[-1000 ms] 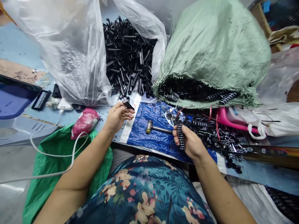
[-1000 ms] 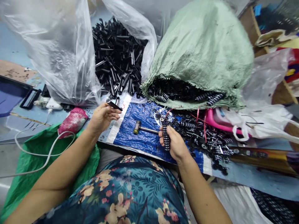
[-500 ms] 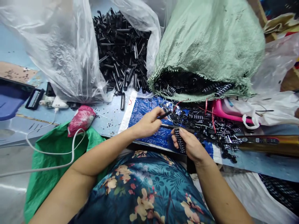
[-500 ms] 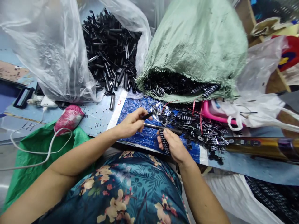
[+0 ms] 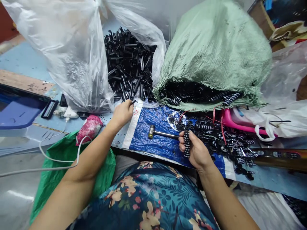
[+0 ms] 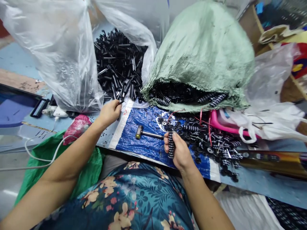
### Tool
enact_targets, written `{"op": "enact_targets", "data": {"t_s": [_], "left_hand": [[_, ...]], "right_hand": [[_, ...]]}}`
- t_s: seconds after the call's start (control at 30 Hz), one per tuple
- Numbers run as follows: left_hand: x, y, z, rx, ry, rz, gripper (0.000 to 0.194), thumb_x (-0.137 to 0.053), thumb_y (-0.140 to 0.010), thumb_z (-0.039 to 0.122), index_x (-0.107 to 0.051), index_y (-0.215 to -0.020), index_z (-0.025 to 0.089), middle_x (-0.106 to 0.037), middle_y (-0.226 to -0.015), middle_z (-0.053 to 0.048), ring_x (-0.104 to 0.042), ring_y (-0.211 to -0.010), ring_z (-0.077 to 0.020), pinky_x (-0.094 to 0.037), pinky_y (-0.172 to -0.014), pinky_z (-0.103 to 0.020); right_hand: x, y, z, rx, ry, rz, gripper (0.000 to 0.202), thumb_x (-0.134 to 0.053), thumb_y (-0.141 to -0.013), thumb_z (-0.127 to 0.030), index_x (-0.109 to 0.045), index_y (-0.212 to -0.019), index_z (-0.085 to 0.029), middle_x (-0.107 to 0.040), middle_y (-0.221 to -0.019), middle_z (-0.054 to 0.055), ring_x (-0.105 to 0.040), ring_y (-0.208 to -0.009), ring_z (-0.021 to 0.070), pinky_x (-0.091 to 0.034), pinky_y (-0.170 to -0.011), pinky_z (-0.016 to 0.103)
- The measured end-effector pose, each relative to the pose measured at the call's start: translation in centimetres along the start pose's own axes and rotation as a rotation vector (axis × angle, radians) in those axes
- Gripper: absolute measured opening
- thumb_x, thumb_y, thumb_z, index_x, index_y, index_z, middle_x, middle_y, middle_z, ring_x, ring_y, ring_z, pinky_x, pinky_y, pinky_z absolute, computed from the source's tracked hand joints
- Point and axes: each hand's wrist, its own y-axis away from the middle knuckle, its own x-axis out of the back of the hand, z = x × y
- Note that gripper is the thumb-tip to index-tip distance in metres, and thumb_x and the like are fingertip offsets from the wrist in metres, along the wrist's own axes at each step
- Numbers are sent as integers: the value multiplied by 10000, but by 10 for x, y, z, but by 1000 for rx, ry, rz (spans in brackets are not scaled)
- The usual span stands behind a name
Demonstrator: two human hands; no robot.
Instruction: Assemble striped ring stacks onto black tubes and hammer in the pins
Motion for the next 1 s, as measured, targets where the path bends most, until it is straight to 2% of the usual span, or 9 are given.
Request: {"op": "enact_targets", "data": {"t_s": [0.07,0.13,0.27,0.4,0.53,0.67,0.8,0.93,1.0], "left_hand": [[8,10,-9,-42,8,125,66,-538,-896,226,-582,-848,215,-615,-776,-55,-570,-768,-202,-424,-692,-324],[8,31,-4,-55,181,190,120,-492,-952,268,-581,-892,214,-613,-772,-38,-559,-709,-168,-436,-648,-295],[-14,81,37,132,663,-125,205,-478,-985,345,-583,-874,208,-542,-630,18,-446,-510,-102,-375,-499,-245],[-42,112,77,104,832,-288,243,-749,-809,397,-642,-868,187,-612,-765,-7,-524,-683,-126,-441,-639,-268],[-48,116,85,84,853,-375,224,-742,-798,374,-655,-827,170,-555,-707,15,-463,-659,-119,-387,-620,-268],[-33,115,75,215,898,-442,295,-748,-799,421,-607,-765,164,-490,-679,26,-418,-634,-108,-337,-582,-259],[-26,118,68,237,927,-496,356,-743,-803,483,-597,-771,160,-464,-679,29,-401,-620,-100,-326,-568,-254],[-33,122,68,321,977,-389,496,-452,-957,634,-569,-813,174,-462,-641,31,-362,-524,-91,-307,-508,-259],[-35,124,70,321,975,-341,509,-444,-960,645,-555,-787,179,-466,-643,26,-387,-551,-97,-340,-529,-256]], "right_hand": [[-6,-3,2,35,-48,0,455,-707,-807,-639,-655,-951,-210,-530,-640,-48,-435,-467,52,-349,-440,191],[-15,-5,3,79,-61,-17,443,-657,-844,-652,-639,-991,-234,-469,-591,-73,-365,-418,46,-297,-411,193],[-41,-7,4,143,-61,-39,409,-580,-893,-652,-629,-1011,-264,-471,-611,-68,-388,-438,68,-347,-430,212],[-66,-8,10,275,4,0,405,-490,-930,-621,-638,-970,-247,-682,-957,46,-663,-876,176,-566,-778,325],[-63,-10,19,455,237,-75,516,-427,-968,-626,-603,-1262,-240,-608,-1381,117,-556,-1319,268,-483,-1086,466],[-38,-11,19,928,740,-216,1019,-796,-758,-579,-261,-1583,-315,-249,-1666,114,-229,-1548,359,-369,-1192,575],[-31,-8,15,1205,1028,-297,1026,-832,-774,-407,-229,-1599,-312,-395,-1583,139,-424,-1451,351,-421,-1170,569],[-38,-3,16,1284,1055,-259,1042,-840,-764,-388,-232,-1602,-267,-475,-1516,168,-523,-1364,363,-498,-1111,567],[-41,-2,18,1316,1062,-274,1057,-842,-761,-388,-214,-1605,-289,-463,-1532,165,-533,-1355,374,-512,-1093,587]]}}
